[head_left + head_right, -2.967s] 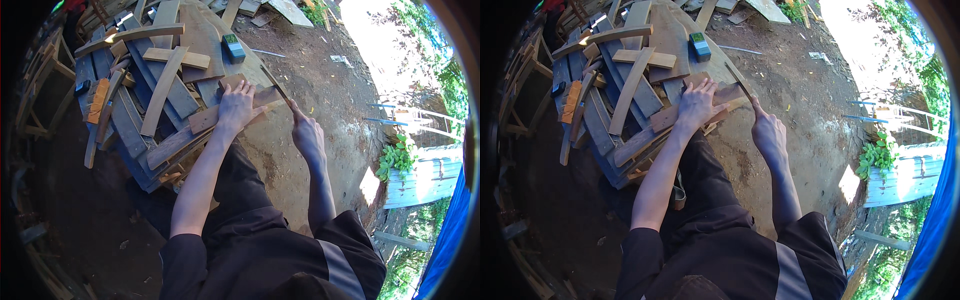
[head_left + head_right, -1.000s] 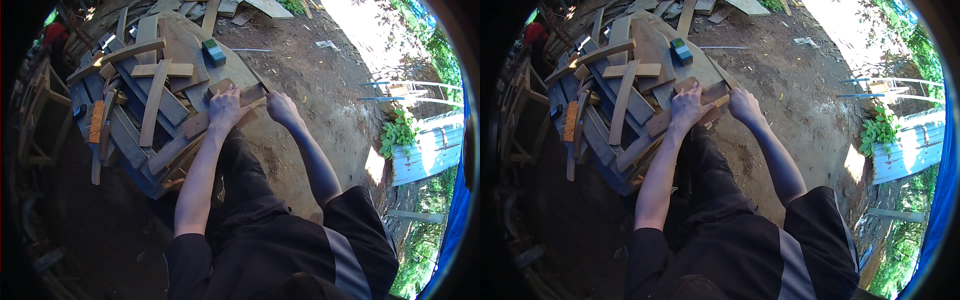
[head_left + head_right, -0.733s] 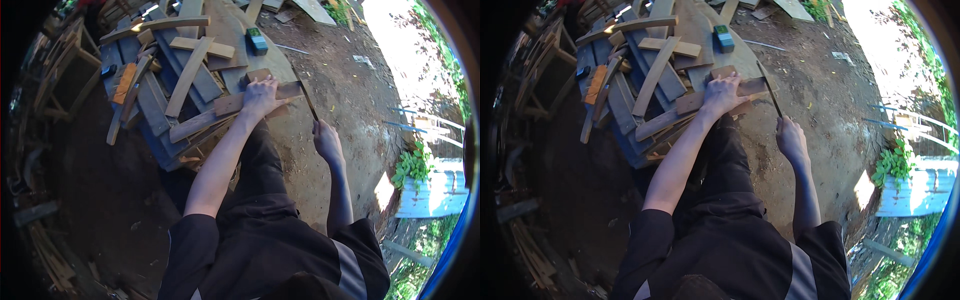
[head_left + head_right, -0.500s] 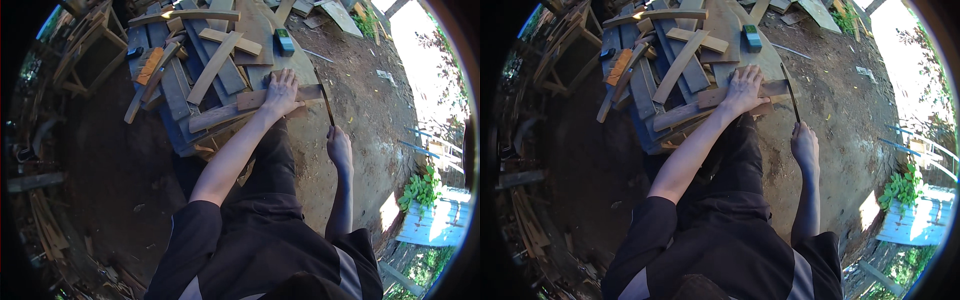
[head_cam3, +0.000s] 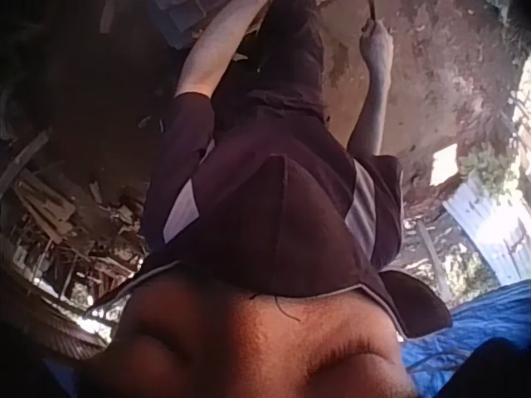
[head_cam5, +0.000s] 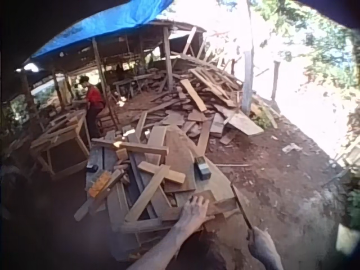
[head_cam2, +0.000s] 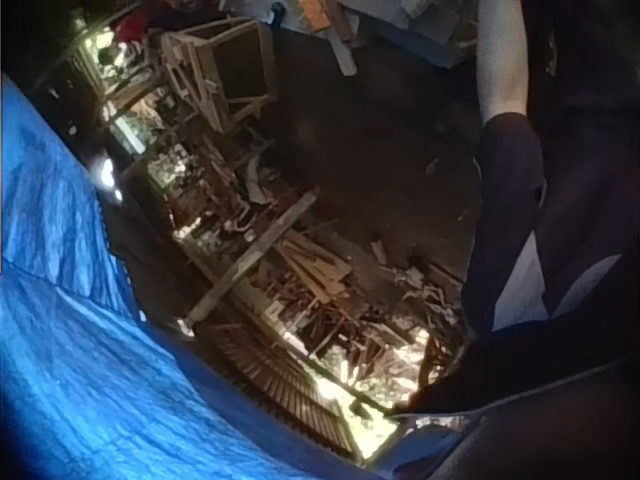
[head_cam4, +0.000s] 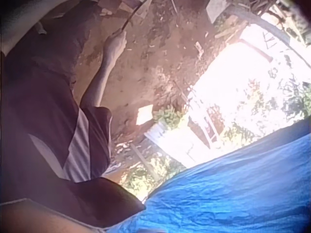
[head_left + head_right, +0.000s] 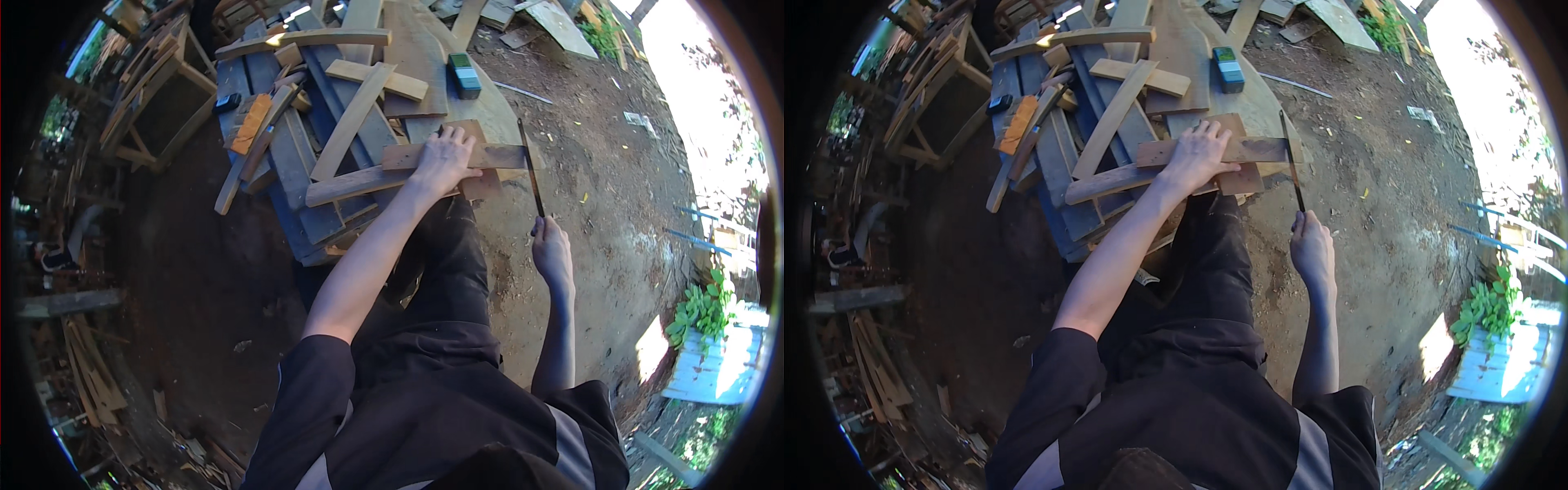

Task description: Using a handsaw to cut a piece of wood in a workshop.

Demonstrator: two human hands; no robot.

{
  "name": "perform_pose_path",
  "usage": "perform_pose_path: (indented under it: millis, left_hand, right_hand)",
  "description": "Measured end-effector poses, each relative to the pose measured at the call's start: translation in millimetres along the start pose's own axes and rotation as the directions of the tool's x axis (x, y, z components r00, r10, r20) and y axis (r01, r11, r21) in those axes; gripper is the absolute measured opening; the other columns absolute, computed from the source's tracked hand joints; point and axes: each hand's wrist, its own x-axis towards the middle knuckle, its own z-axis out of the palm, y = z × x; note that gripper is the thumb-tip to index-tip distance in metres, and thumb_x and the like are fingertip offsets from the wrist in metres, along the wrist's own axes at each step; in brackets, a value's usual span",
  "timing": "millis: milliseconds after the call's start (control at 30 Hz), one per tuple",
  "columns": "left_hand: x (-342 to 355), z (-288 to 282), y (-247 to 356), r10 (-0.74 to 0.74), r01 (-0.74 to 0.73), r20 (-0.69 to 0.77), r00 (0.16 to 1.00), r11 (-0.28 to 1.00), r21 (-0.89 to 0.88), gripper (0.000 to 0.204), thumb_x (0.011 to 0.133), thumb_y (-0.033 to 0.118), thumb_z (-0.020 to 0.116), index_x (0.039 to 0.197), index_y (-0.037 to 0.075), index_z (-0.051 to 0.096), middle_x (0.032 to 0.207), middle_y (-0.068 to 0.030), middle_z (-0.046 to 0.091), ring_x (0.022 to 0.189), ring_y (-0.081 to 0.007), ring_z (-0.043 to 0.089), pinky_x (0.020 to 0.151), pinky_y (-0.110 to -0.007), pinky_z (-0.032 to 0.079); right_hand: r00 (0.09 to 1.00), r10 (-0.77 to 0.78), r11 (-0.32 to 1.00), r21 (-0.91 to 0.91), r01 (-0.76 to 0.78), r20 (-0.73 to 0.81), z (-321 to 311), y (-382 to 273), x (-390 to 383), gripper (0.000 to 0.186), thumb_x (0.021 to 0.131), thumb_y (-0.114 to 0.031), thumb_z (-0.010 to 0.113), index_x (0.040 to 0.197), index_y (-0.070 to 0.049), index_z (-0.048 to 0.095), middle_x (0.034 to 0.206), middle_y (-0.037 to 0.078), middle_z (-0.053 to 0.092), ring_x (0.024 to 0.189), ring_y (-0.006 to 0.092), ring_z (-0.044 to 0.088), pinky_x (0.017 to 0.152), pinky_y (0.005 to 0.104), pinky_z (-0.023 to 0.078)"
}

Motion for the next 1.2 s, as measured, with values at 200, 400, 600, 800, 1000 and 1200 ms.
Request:
perform_pose_path:
  millis: [200,400,600,800,1000,1200]
  left_hand:
    - [-7.5,-0.1,-7.3,0.028,-0.038,-0.113,0.993,0.995,-0.088,0.071,0.079,0.072,0.062,0.107,0.006,0.066,0.107,-0.0097,0.062,0.106,-0.0262,0.062,0.086,-0.041,0.051]
    - [-2.9,2.1,-6.4,0.059,-0.084,-0.191,0.980,0.989,-0.124,0.072,0.079,0.074,0.060,0.097,0.005,0.069,0.096,-0.0085,0.065,0.086,-0.0260,0.068,0.076,-0.038,0.053]
    - [-3.5,6.8,-4.2,0.074,-0.087,-0.258,0.963,0.995,-0.042,0.069,0.080,0.073,0.059,0.096,0.007,0.069,0.093,-0.0059,0.065,0.084,-0.0225,0.068,0.072,-0.037,0.052]
    - [-7.4,5.6,-10.6,0.105,-0.127,-0.279,0.955,0.990,-0.064,0.068,0.081,0.073,0.059,0.099,0.008,0.068,0.093,-0.0056,0.065,0.089,-0.0218,0.067,0.076,-0.037,0.051]
    - [-6.8,5.4,-7.2,0.055,-0.097,-0.404,0.913,0.992,-0.083,0.064,0.077,0.068,0.067,0.100,0.008,0.067,0.095,-0.0075,0.065,0.093,-0.0228,0.066,0.078,-0.038,0.049]
    - [-2.0,-8.2,-6.9,-0.005,-0.028,-0.340,0.941,0.995,-0.091,0.055,0.076,0.059,0.074,0.098,0.009,0.065,0.087,-0.0062,0.068,0.081,-0.0248,0.070,0.069,-0.039,0.052]
  right_hand:
    - [0.997,0.022,1.000,-0.020,-0.020,0.079,-2.0,-21.9,-8.2,0.037,0.105,-0.030,0.042,0.095,0.004,0.055,0.088,0.033,0.065,0.088,0.0513,0.063,0.078,0.0581,0.049]
    - [0.994,-0.008,0.994,-0.108,0.020,0.109,-13.2,-49.1,31.6,0.025,0.093,-0.013,0.047,0.096,0.008,0.060,0.094,0.034,0.065,0.093,0.0502,0.065,0.082,0.0558,0.051]
    - [0.991,-0.061,0.986,-0.146,0.079,0.121,-1.9,-48.6,75.2,0.027,0.093,-0.014,0.047,0.099,0.006,0.064,0.098,0.034,0.066,0.095,0.0498,0.065,0.084,0.0545,0.052]
    - [0.999,0.016,0.997,-0.079,-0.013,0.046,-7.0,-53.4,39.2,0.042,0.105,-0.031,0.040,0.100,0.004,0.062,0.093,0.033,0.066,0.094,0.0499,0.065,0.082,0.0577,0.051]
    - [0.987,-0.005,1.000,-0.025,0.001,-0.158,7.8,-62.1,40.3,0.038,0.106,-0.029,0.039,0.100,0.003,0.057,0.085,0.032,0.066,0.086,0.0509,0.065,0.077,0.0581,0.051]
    - [0.979,-0.044,0.998,0.034,0.052,-0.199,28.9,-53.2,41.6,0.036,0.106,-0.030,0.039,0.101,0.003,0.055,0.081,0.033,0.066,0.081,0.0513,0.065,0.072,0.0604,0.050]
